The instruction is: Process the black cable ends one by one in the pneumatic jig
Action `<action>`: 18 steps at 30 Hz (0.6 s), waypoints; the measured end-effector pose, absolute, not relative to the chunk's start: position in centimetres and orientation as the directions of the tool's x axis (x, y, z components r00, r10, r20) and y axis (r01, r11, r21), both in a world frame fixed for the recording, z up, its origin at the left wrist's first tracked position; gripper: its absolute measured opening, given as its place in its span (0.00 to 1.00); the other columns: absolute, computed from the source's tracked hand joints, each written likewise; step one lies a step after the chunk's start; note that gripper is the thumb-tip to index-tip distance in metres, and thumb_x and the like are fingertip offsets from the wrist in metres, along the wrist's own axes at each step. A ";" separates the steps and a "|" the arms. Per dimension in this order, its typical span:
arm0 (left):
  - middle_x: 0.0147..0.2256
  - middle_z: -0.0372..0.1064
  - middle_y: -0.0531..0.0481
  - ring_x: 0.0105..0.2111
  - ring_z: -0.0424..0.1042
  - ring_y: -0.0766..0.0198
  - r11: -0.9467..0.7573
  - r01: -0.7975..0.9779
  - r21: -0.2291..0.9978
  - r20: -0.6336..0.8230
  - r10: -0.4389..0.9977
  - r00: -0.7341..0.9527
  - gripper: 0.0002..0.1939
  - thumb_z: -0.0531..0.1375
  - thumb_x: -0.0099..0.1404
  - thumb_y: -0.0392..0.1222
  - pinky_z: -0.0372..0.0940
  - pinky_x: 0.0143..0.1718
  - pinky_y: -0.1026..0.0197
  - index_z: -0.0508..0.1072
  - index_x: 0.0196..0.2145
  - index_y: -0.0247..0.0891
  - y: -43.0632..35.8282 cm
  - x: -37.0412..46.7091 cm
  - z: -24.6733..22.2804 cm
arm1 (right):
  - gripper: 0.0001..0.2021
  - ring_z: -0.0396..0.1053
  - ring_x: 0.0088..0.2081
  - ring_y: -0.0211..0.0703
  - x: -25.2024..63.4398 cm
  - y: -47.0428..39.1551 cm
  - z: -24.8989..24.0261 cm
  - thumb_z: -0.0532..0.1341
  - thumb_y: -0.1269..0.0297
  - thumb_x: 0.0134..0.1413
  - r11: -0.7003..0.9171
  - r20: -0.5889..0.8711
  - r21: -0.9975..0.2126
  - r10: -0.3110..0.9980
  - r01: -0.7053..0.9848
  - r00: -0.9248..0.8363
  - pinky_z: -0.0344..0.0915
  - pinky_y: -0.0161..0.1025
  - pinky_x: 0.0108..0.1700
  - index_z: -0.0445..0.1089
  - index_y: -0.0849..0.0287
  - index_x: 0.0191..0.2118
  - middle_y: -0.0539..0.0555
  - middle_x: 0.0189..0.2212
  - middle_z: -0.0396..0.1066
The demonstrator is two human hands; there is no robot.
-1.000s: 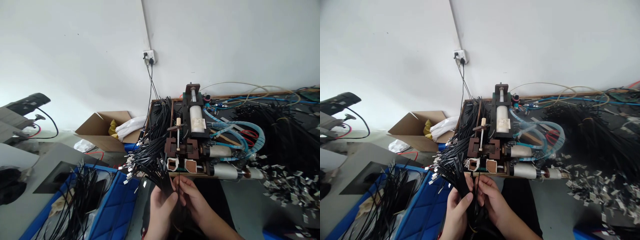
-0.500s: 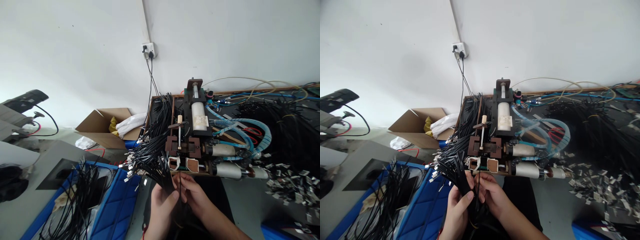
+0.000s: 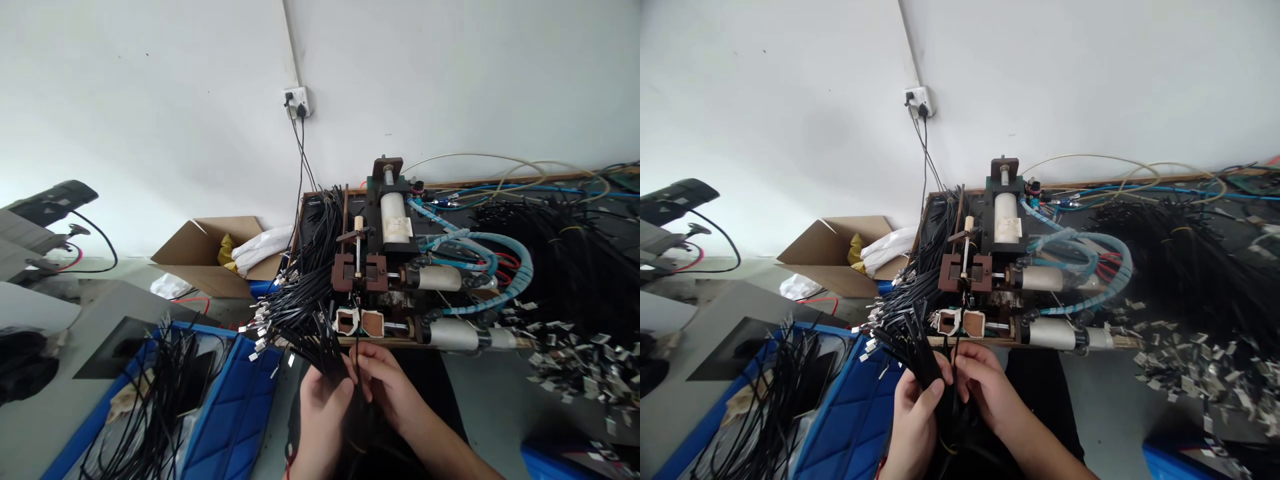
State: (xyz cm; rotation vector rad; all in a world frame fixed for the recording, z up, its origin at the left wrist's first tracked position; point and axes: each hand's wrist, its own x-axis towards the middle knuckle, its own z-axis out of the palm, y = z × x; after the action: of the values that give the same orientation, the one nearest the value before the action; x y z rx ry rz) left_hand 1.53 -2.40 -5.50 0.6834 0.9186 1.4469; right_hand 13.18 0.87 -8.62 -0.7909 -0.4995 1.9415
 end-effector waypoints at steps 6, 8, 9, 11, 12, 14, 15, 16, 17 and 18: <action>0.32 0.84 0.46 0.32 0.82 0.55 0.037 -0.379 0.925 -0.146 0.954 -0.263 0.16 0.79 0.54 0.49 0.77 0.38 0.58 0.85 0.36 0.39 -3.5 0.8 -6.1 | 0.09 0.57 0.25 0.37 14.3 0.6 -7.9 0.70 0.62 0.46 -0.472 -0.364 -0.865 0.826 -0.173 -0.432 0.52 0.35 0.30 0.70 0.58 0.25 0.44 0.21 0.63; 0.33 0.85 0.45 0.34 0.82 0.54 0.043 -0.364 0.930 -0.154 0.947 -0.283 0.17 0.80 0.52 0.49 0.77 0.40 0.58 0.85 0.35 0.39 -3.6 0.8 -6.1 | 0.11 0.56 0.28 0.39 14.4 0.8 -7.8 0.69 0.62 0.46 -0.391 -0.325 -0.919 0.822 -0.047 -0.467 0.52 0.37 0.33 0.66 0.57 0.24 0.44 0.22 0.61; 0.32 0.84 0.46 0.33 0.82 0.55 0.047 -0.363 0.931 -0.160 0.944 -0.288 0.17 0.80 0.52 0.49 0.77 0.39 0.59 0.85 0.35 0.39 -3.6 0.7 -6.1 | 0.11 0.56 0.29 0.39 14.5 0.7 -7.6 0.68 0.62 0.47 -0.350 -0.302 -0.936 0.833 -0.019 -0.463 0.52 0.37 0.33 0.65 0.57 0.24 0.44 0.22 0.61; 0.30 0.83 0.48 0.31 0.80 0.58 0.027 -0.366 0.930 -0.146 0.942 -0.303 0.15 0.80 0.53 0.49 0.75 0.36 0.61 0.84 0.34 0.39 -3.7 0.7 -6.0 | 0.12 0.55 0.29 0.40 14.6 0.5 -7.2 0.66 0.61 0.51 -0.285 -0.259 -0.959 0.872 -0.001 -0.414 0.52 0.38 0.34 0.62 0.55 0.25 0.44 0.23 0.58; 0.29 0.81 0.49 0.29 0.78 0.60 0.002 -0.368 0.930 -0.124 0.942 -0.310 0.14 0.79 0.54 0.49 0.74 0.34 0.63 0.83 0.32 0.40 -3.8 0.6 -5.9 | 0.12 0.55 0.30 0.41 14.7 0.2 -6.9 0.64 0.61 0.54 -0.253 -0.235 -0.967 0.893 0.003 -0.384 0.52 0.39 0.34 0.61 0.55 0.26 0.44 0.23 0.57; 0.27 0.78 0.51 0.27 0.74 0.63 -0.048 -0.376 0.925 -0.069 0.953 -0.293 0.13 0.77 0.58 0.49 0.71 0.31 0.64 0.81 0.30 0.40 -4.0 0.4 -5.9 | 0.12 0.57 0.31 0.42 14.9 -0.3 -6.3 0.62 0.62 0.58 -0.178 -0.174 -0.984 0.921 0.018 -0.348 0.53 0.39 0.35 0.61 0.54 0.27 0.45 0.25 0.57; 0.27 0.76 0.52 0.27 0.72 0.63 -0.063 -0.380 0.923 -0.045 0.962 -0.268 0.13 0.75 0.60 0.49 0.69 0.31 0.64 0.80 0.30 0.40 -4.1 0.3 -5.9 | 0.12 0.58 0.31 0.42 15.0 -0.5 -6.0 0.62 0.62 0.60 -0.134 -0.136 -0.991 0.928 0.030 -0.348 0.54 0.39 0.35 0.60 0.54 0.28 0.45 0.26 0.58; 0.27 0.74 0.52 0.27 0.71 0.63 -0.072 -0.386 0.920 -0.025 0.970 -0.242 0.12 0.74 0.62 0.49 0.68 0.30 0.64 0.80 0.30 0.40 -4.2 0.2 -5.9 | 0.12 0.59 0.32 0.42 15.2 -0.7 -5.7 0.62 0.63 0.61 -0.088 -0.097 -0.995 0.930 0.041 -0.355 0.54 0.40 0.36 0.60 0.54 0.28 0.46 0.26 0.60; 0.28 0.73 0.52 0.27 0.70 0.63 -0.075 -0.391 0.917 -0.012 0.976 -0.217 0.12 0.73 0.63 0.49 0.67 0.30 0.63 0.79 0.31 0.40 -4.3 0.2 -6.0 | 0.12 0.59 0.32 0.43 15.3 -0.9 -5.5 0.62 0.63 0.62 -0.046 -0.060 -0.998 0.928 0.048 -0.367 0.54 0.40 0.36 0.61 0.54 0.28 0.46 0.27 0.61; 0.28 0.72 0.51 0.28 0.69 0.63 -0.075 -0.396 0.915 -0.004 0.981 -0.194 0.12 0.72 0.64 0.49 0.67 0.31 0.63 0.79 0.31 0.40 -4.4 0.1 -6.1 | 0.13 0.60 0.32 0.43 15.4 -1.0 -5.4 0.62 0.62 0.64 -0.009 -0.026 -0.999 0.926 0.047 -0.377 0.54 0.40 0.36 0.61 0.55 0.28 0.46 0.28 0.61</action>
State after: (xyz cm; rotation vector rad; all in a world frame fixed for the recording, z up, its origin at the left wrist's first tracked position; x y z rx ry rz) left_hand 0.09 -4.42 -6.06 0.8239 1.0090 1.5421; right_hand 15.45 -0.98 -5.40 -1.0476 -1.5159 1.4823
